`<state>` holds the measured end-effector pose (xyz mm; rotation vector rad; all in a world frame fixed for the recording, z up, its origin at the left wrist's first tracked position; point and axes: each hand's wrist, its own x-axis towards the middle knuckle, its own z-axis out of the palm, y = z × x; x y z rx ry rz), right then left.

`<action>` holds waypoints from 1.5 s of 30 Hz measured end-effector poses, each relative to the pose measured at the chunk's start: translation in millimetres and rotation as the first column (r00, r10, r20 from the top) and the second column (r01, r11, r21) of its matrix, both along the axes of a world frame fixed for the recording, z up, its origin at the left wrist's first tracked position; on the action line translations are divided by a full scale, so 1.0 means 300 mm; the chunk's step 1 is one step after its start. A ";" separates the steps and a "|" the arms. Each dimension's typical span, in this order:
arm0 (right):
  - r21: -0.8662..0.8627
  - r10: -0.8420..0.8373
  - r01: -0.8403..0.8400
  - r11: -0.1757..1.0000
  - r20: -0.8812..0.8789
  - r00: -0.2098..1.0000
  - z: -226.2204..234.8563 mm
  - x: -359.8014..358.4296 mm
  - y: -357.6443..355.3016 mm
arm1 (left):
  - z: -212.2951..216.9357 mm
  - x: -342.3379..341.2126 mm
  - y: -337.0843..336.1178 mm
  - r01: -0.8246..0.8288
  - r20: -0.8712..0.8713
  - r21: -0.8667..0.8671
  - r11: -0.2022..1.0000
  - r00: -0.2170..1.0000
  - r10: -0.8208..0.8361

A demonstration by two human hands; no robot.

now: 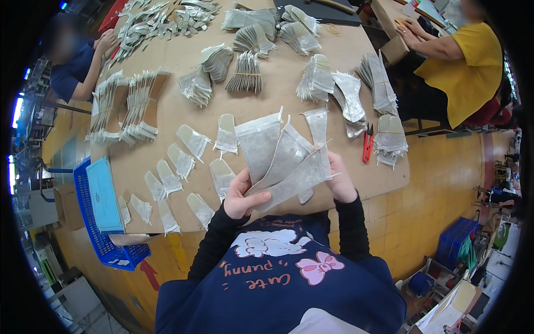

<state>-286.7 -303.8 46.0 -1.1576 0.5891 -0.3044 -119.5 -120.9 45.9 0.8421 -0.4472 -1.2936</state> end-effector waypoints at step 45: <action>0.255 -0.910 0.873 0.415 0.126 0.395 0.010 0.083 0.094 | -0.052 -0.071 0.039 0.152 -0.162 0.129 0.980 0.978 -0.131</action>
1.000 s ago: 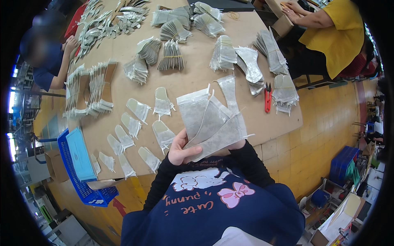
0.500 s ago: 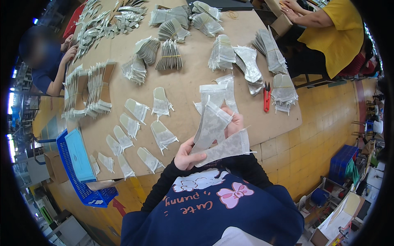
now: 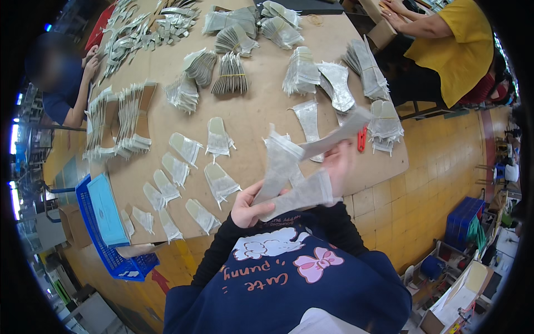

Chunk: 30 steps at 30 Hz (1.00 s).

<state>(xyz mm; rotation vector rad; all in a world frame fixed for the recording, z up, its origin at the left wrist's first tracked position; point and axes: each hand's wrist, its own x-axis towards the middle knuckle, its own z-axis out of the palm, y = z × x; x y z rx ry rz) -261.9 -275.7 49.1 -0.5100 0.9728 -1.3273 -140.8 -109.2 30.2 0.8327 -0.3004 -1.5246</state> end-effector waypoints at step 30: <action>-0.413 0.142 -0.342 0.844 -0.443 0.885 0.214 -0.068 -0.472 | -0.058 -0.033 -0.050 -0.524 0.194 -0.103 0.846 0.823 0.534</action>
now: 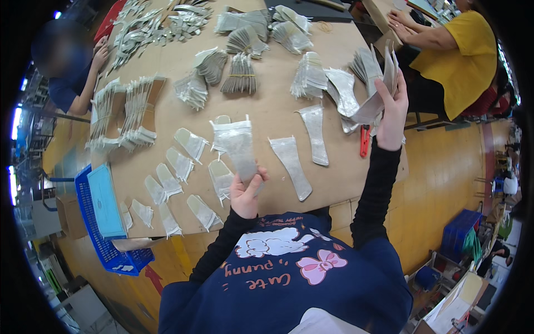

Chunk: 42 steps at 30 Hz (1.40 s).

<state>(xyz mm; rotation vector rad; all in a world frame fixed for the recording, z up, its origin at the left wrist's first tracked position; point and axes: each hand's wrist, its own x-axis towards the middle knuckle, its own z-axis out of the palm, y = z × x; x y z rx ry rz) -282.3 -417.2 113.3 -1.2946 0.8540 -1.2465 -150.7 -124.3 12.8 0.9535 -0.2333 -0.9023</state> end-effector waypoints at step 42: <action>0.101 0.251 -0.397 0.912 -0.904 0.347 -0.319 0.031 0.298 | 0.029 -0.007 -0.054 0.154 -0.032 0.173 0.973 0.988 -0.151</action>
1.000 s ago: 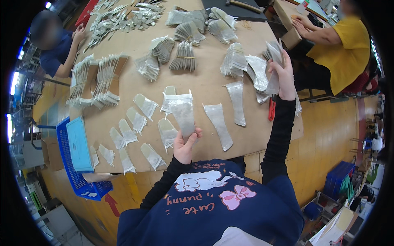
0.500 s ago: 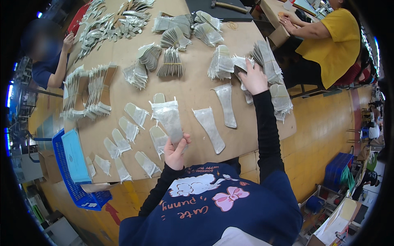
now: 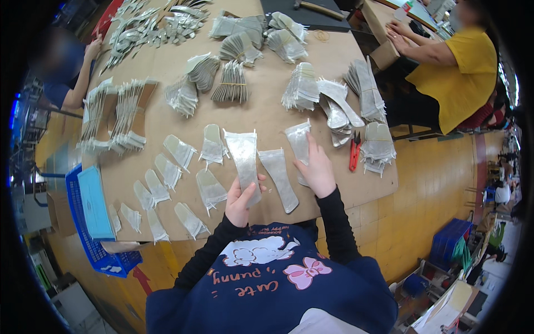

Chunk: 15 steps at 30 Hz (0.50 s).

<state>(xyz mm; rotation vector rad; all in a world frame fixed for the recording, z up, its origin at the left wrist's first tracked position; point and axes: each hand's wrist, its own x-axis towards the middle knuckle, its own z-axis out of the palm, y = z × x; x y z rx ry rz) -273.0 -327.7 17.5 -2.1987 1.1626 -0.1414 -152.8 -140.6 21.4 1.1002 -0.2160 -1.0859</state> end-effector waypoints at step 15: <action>0.296 -0.097 -0.078 0.952 0.534 0.840 0.138 0.044 0.199 | 0.010 -0.025 -0.064 0.423 0.823 0.272 0.864 0.362 -0.437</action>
